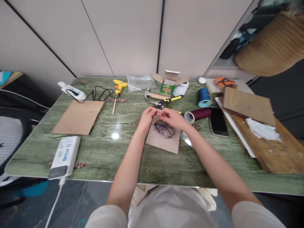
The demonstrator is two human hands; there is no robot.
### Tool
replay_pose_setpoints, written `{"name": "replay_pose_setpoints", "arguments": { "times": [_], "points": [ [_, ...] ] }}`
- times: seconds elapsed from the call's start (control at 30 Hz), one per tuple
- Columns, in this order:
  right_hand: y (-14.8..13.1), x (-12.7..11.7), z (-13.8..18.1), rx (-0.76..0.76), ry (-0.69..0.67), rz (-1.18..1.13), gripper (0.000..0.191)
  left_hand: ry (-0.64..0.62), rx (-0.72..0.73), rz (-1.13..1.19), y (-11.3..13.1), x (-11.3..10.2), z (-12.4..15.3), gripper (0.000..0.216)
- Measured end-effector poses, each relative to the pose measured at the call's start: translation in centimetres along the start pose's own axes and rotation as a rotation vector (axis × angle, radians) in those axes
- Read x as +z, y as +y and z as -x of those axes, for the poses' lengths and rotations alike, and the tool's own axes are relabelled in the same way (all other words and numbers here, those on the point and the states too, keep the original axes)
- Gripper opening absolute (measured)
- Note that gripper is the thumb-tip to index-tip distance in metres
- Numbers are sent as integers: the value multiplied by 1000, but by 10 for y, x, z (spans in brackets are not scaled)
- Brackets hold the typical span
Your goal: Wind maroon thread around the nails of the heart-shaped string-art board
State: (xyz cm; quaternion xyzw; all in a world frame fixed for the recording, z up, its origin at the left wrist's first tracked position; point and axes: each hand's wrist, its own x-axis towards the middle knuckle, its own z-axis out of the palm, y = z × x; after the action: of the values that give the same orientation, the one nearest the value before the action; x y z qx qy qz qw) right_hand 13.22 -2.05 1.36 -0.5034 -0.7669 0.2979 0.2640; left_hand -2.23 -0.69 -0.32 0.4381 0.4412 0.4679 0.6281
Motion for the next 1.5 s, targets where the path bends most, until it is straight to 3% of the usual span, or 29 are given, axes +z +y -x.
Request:
{"name": "replay_pose_setpoints", "arguments": {
  "times": [0.23, 0.43, 0.6, 0.87, 1.07, 1.3, 1.4, 1.5],
  "points": [
    [7, -1, -8, 41, 63, 113, 11, -26, -81, 252, -1, 3, 0, 9],
    [11, 4, -21, 29, 53, 147, 11, 32, -70, 264, -1, 2, -1, 8],
    [5, 10, -35, 25, 32, 220, 7, 83, -61, 174, 3, -14, -5, 10],
    [-18, 19, -25, -8, 17, 359, 8, -154, -129, -347, 34, -33, 14, 12],
    [-25, 23, 2, -38, 64, 370, 12, -315, -114, -472, 43, -25, 25, 13],
    [-10, 22, 31, -100, 102, 244, 9, -485, -140, -484, 36, -13, 28, 15],
    [-3, 21, 37, -94, 154, 249, 8, -493, -144, -499, 33, -10, 26, 16],
    [0, 21, 38, -73, 187, 251, 9, -391, -127, -465, 33, -9, 24, 15]
  ]
}}
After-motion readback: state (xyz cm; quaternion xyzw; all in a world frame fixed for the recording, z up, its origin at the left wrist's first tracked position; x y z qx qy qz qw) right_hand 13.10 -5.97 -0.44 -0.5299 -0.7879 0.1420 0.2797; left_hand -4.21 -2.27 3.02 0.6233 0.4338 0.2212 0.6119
